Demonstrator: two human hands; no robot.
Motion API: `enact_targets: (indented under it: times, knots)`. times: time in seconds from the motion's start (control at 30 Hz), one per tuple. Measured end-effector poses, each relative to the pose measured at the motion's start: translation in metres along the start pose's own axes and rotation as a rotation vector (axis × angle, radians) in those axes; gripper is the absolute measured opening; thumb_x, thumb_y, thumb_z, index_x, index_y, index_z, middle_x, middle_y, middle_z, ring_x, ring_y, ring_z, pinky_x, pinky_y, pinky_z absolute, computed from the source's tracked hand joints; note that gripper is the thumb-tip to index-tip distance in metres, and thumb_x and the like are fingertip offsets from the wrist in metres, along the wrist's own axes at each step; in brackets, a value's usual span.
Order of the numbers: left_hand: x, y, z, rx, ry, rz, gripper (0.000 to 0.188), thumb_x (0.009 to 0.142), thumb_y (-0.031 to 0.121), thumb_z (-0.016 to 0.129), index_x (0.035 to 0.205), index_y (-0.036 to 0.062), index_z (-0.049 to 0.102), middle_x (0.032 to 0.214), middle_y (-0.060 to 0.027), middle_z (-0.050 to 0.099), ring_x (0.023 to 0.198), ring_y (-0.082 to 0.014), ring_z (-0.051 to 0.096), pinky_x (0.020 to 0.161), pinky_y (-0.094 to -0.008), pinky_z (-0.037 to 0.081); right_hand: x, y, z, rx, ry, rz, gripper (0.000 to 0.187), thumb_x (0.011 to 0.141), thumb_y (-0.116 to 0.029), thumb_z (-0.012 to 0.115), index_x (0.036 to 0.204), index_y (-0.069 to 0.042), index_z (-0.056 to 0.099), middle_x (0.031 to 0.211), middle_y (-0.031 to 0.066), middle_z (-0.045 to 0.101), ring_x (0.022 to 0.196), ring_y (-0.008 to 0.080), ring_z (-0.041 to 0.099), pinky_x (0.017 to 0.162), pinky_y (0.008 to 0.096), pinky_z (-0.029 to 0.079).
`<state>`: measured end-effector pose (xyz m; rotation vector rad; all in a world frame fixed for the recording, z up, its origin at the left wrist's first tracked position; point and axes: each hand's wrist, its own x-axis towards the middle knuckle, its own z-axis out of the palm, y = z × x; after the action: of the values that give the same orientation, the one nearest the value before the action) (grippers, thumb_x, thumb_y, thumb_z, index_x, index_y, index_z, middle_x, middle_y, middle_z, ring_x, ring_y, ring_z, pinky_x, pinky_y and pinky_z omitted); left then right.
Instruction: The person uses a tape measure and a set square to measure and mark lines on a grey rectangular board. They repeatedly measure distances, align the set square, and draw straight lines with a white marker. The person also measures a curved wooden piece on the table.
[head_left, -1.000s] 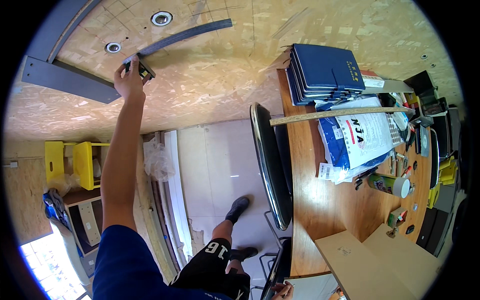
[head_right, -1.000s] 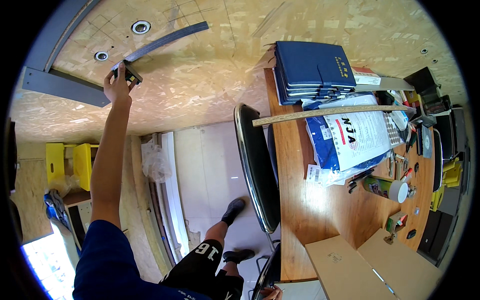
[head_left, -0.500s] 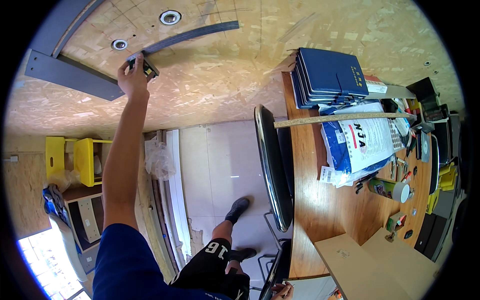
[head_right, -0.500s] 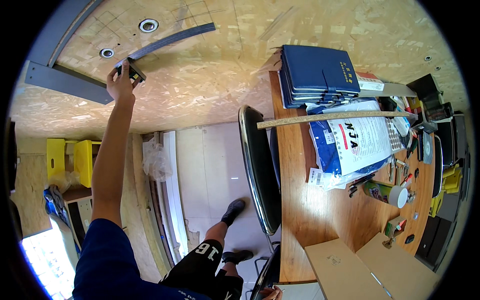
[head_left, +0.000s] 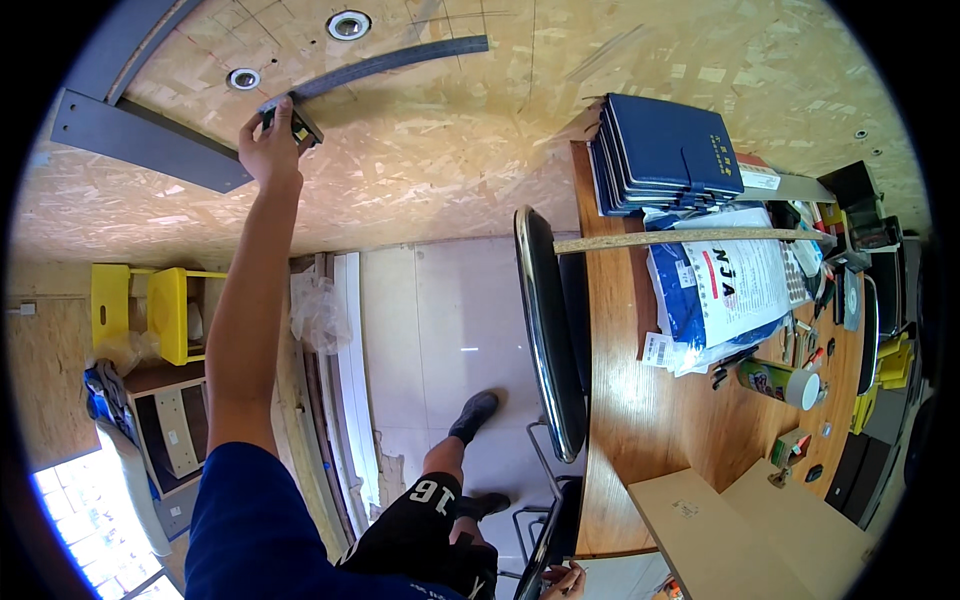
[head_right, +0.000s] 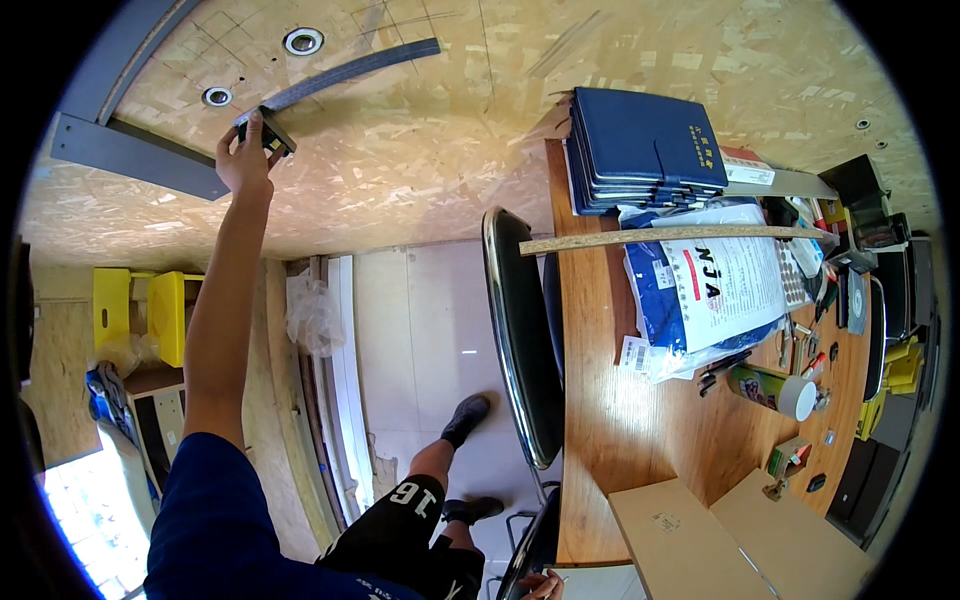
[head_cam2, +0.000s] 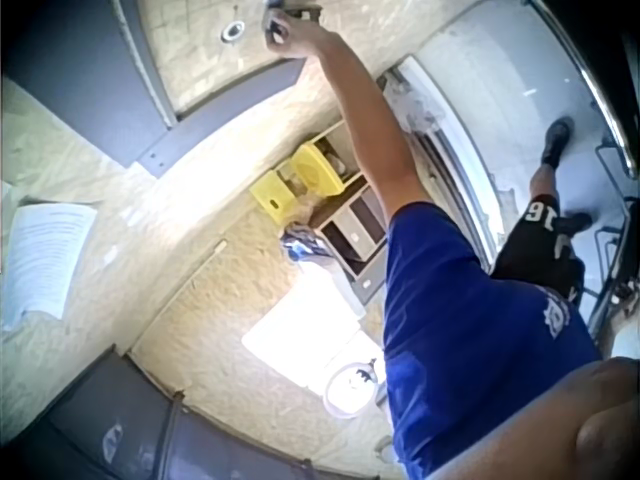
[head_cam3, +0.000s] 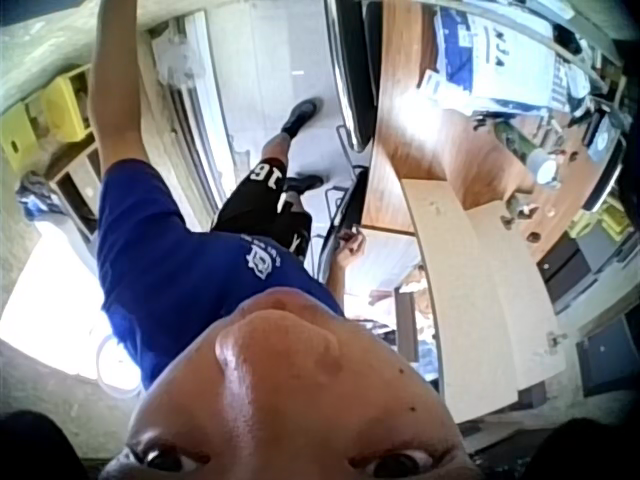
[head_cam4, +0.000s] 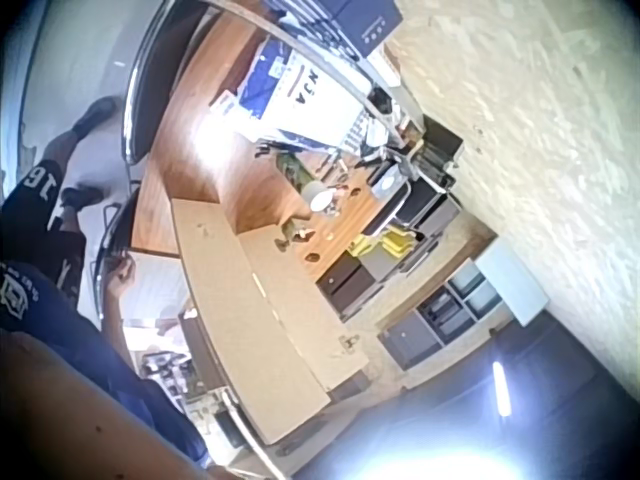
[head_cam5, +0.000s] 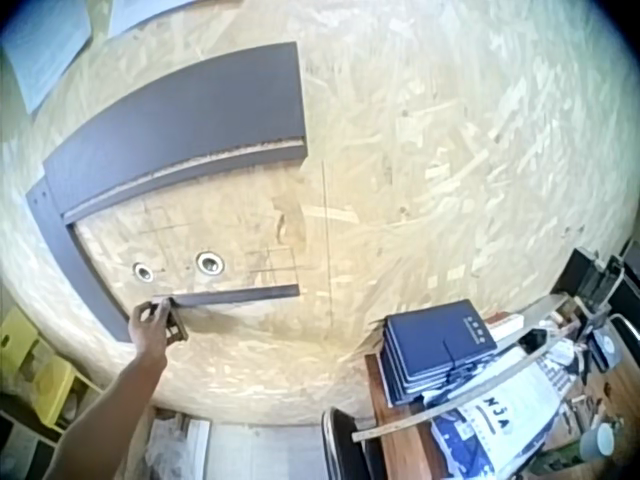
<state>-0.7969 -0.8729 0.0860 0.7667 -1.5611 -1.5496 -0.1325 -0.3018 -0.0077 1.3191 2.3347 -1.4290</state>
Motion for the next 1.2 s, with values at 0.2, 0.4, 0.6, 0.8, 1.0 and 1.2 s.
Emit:
enact_targets:
  times: [0.2, 0.4, 0.6, 0.8, 1.0, 1.2]
  knots:
    - [0.003, -0.003, -0.003, 0.014, 0.016, 0.001, 0.06, 0.082, 0.019, 0.085, 0.124, 0.0028, 0.045, 0.106, -0.0173, 0.067, 0.093, -0.024, 0.067, 0.064, -0.0461, 0.066, -0.003, 0.004, 0.0, -0.02, -0.003, 0.048, 0.044, 0.108, -0.04, 0.044, 0.123, 0.0, 0.057, 0.082, 0.0105, 0.07, 0.064, 0.0152, 0.064, 0.056, 0.0255, 0.049]
    - [0.013, -0.008, -0.006, 0.029, 0.006, 0.03, 0.057, 0.083, 0.019, 0.084, 0.123, 0.003, 0.046, 0.103, -0.0167, 0.067, 0.092, -0.0242, 0.068, 0.063, -0.0452, 0.065, -0.015, 0.006, 0.01, 0.079, -0.004, 0.098, 0.042, 0.108, -0.037, 0.044, 0.125, -0.001, 0.057, 0.085, 0.0106, 0.07, 0.064, 0.0153, 0.065, 0.056, 0.0258, 0.05]
    - [0.046, -0.018, -0.02, -0.006, -0.206, -0.037, 0.042, 0.089, 0.019, 0.076, 0.12, -0.0033, 0.059, 0.11, -0.0182, 0.066, 0.098, -0.0299, 0.068, 0.066, -0.0445, 0.067, -0.013, -0.031, 0.022, 0.089, -0.014, -0.06, 0.037, 0.109, -0.028, 0.04, 0.105, 0.003, 0.059, 0.072, 0.0117, 0.068, 0.058, 0.016, 0.063, 0.056, 0.0289, 0.052]
    - [0.006, -0.032, -0.13, 0.222, -0.396, -0.245, 0.058, 0.095, 0.048, 0.066, 0.137, 0.0097, 0.054, 0.135, -0.0121, 0.059, 0.121, -0.0283, 0.059, 0.094, -0.0413, 0.057, -0.031, -0.047, -0.01, 0.188, -0.016, -0.09, 0.028, 0.108, -0.019, 0.043, 0.11, 0.003, 0.06, 0.078, 0.0127, 0.071, 0.064, 0.0165, 0.069, 0.061, 0.0292, 0.056]
    - [-0.144, -0.086, -0.279, 0.537, -1.124, -0.495, 0.05, 0.097, 0.044, 0.06, 0.136, 0.0138, 0.052, 0.121, -0.0076, 0.057, 0.108, -0.0204, 0.056, 0.08, -0.039, 0.053, -0.108, -0.001, -0.044, 0.356, 0.063, -0.217, 0.022, 0.104, -0.011, 0.048, 0.106, 0.003, 0.065, 0.079, 0.013, 0.072, 0.066, 0.0183, 0.072, 0.063, 0.0302, 0.06]
    - [-0.477, 0.065, -0.33, 0.769, -1.295, -0.547, 0.043, 0.094, 0.032, 0.07, 0.13, 0.0154, 0.055, 0.099, -0.0016, 0.06, 0.086, -0.0146, 0.058, 0.06, -0.0332, 0.056, -0.227, 0.076, -0.118, 0.554, 0.264, -0.399, 0.02, 0.093, -0.004, 0.064, 0.112, 0.003, 0.065, 0.09, 0.0124, 0.073, 0.072, 0.0161, 0.071, 0.066, 0.0281, 0.058]
